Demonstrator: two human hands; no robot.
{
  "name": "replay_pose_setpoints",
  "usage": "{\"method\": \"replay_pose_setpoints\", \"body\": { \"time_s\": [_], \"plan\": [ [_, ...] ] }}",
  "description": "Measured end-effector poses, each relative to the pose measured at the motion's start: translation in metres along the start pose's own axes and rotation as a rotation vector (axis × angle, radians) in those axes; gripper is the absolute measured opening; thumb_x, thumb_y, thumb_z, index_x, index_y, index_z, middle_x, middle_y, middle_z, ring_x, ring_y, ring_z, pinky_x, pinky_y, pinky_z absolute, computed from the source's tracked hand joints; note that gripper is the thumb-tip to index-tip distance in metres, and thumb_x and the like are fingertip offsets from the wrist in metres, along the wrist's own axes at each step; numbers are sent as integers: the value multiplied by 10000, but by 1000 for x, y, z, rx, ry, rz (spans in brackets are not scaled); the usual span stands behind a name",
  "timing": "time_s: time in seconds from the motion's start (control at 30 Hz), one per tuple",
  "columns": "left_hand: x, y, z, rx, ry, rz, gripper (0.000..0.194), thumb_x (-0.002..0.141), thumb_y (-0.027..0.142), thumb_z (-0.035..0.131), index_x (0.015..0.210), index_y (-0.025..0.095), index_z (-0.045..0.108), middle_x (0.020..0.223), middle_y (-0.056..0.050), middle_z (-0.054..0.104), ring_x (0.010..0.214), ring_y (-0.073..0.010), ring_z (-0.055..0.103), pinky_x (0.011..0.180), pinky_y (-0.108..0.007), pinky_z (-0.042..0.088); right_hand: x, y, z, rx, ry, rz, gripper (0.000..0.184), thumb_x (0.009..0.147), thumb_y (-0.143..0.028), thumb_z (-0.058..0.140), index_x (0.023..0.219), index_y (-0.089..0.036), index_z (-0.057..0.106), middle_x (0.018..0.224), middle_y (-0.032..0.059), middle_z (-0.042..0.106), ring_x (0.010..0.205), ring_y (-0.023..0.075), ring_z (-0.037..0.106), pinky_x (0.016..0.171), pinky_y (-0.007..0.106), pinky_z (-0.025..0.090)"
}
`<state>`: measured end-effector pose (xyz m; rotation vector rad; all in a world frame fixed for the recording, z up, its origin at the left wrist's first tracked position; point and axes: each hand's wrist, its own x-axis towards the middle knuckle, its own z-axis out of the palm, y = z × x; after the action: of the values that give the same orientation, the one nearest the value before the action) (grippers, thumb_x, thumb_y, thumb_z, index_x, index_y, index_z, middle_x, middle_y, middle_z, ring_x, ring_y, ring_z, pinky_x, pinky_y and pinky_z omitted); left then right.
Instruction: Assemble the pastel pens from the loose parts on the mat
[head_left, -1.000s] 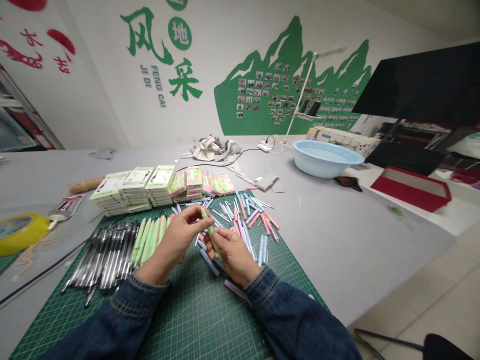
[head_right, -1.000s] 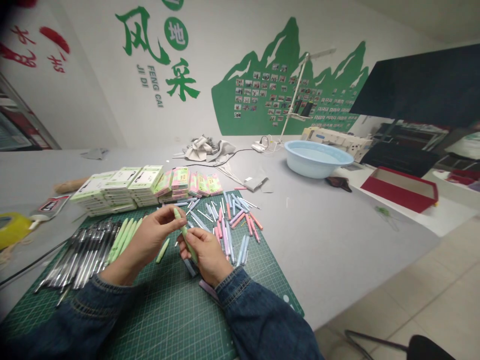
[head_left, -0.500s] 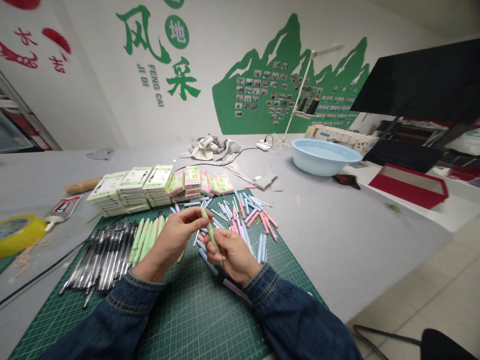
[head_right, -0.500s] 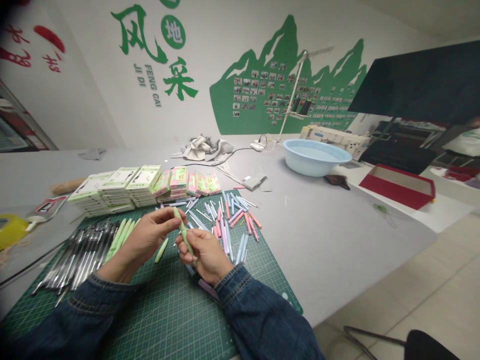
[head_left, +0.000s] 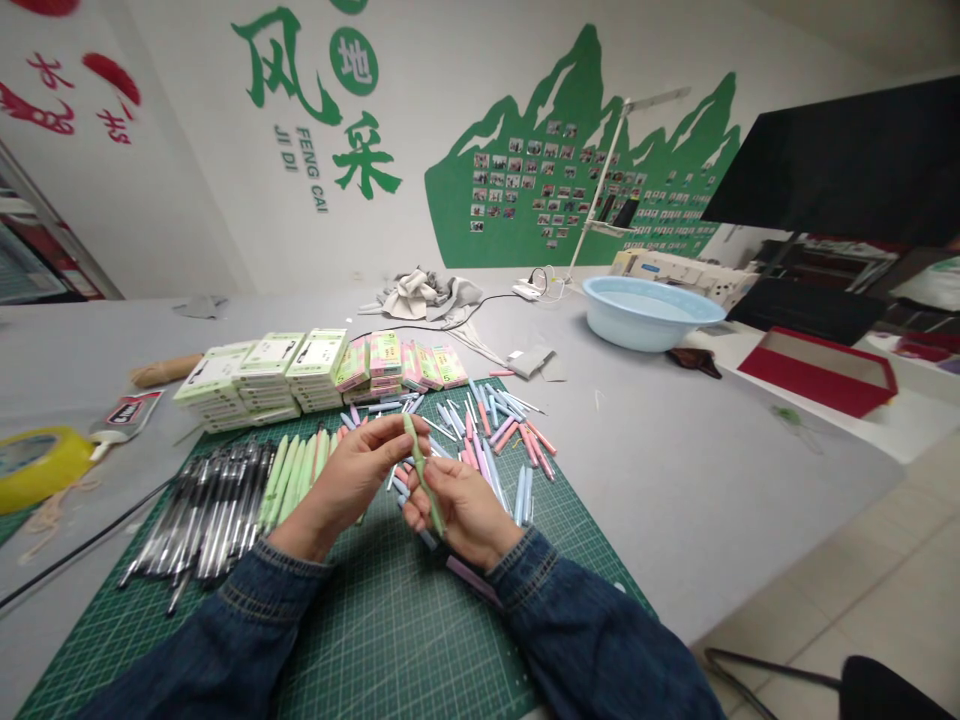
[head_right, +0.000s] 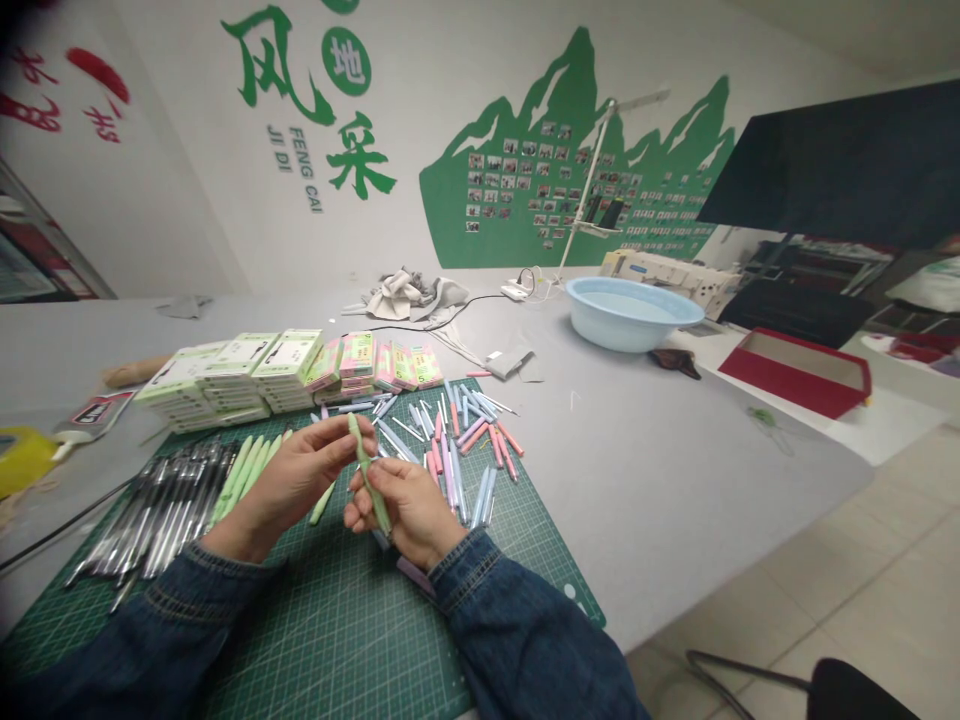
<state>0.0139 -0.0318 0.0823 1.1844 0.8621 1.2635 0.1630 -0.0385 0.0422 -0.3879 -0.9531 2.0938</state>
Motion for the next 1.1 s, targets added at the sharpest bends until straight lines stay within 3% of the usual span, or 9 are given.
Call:
{"method": "replay_pose_setpoints", "body": {
  "time_s": [0.13, 0.3, 0.4, 0.5, 0.6, 0.67, 0.87, 0.93, 1.1],
  "plan": [
    [-1, -2, -2, -97, -11, -39, 196, 768, 252, 700, 944, 166, 697, 796, -44, 692, 724, -146, 613, 696, -250, 463, -2, -4, 2, 49, -77, 33, 335, 833, -454, 626, 867, -121, 617, 559, -40, 489, 483, 93, 521, 438, 198, 350],
    [0, 0, 4, -11, 67, 5, 262, 756, 273, 707, 1002, 185, 692, 899, -67, 699, 840, -187, 620, 778, -287, 463, 4, 1, 0, -182, 191, -151, 247, 779, -372, 698, 795, -162, 568, 571, -49, 536, 447, 68, 486, 388, 158, 323],
    [2, -1, 8, 70, 137, 43, 176, 749, 310, 710, 852, 166, 713, 826, -46, 670, 779, -169, 592, 720, -260, 454, 5, 4, -2, -295, 246, -203, 231, 804, -374, 666, 792, -161, 576, 563, -42, 550, 454, 75, 506, 399, 158, 346],
    [2, -3, 8, 47, 130, 45, 177, 753, 327, 710, 763, 150, 699, 747, -25, 630, 707, -138, 556, 655, -232, 435, 2, 1, 0, -156, 124, -129, 282, 838, -410, 618, 776, -138, 587, 522, -52, 489, 394, 45, 415, 377, 151, 279],
    [-1, -6, 7, -129, -3, 23, 196, 770, 347, 695, 755, 152, 679, 720, -18, 607, 664, -123, 542, 625, -229, 439, -3, -6, 4, 70, -103, 87, 312, 846, -422, 606, 755, -126, 569, 482, -86, 374, 353, 19, 257, 352, 156, 171],
    [-1, -6, 5, -198, -39, 0, 196, 786, 352, 680, 785, 156, 680, 713, -16, 603, 634, -113, 535, 588, -220, 432, -4, -7, 6, 100, -138, 130, 321, 849, -442, 594, 793, -126, 578, 495, -76, 396, 362, 28, 285, 349, 158, 172],
    [4, -9, 1, -129, 121, 24, 187, 768, 323, 702, 837, 149, 693, 774, -37, 631, 748, -142, 575, 663, -229, 464, 3, -1, -1, -246, 230, -148, 300, 717, -384, 755, 798, -160, 572, 598, -32, 574, 498, 100, 537, 435, 191, 439],
    [3, -10, 2, -142, 99, 11, 183, 776, 325, 692, 835, 152, 684, 755, -29, 623, 693, -131, 566, 611, -223, 460, 3, 0, -3, -226, 184, -119, 288, 743, -395, 729, 786, -148, 588, 569, -34, 554, 471, 96, 523, 420, 190, 433],
    [2, -14, 1, -302, 15, -50, 165, 802, 302, 668, 869, 151, 669, 739, -14, 620, 581, -94, 542, 511, -198, 452, -2, -6, -1, 137, -106, 184, 298, 816, -406, 658, 881, -119, 610, 564, -47, 468, 451, 62, 455, 377, 142, 340]
  ]
}}
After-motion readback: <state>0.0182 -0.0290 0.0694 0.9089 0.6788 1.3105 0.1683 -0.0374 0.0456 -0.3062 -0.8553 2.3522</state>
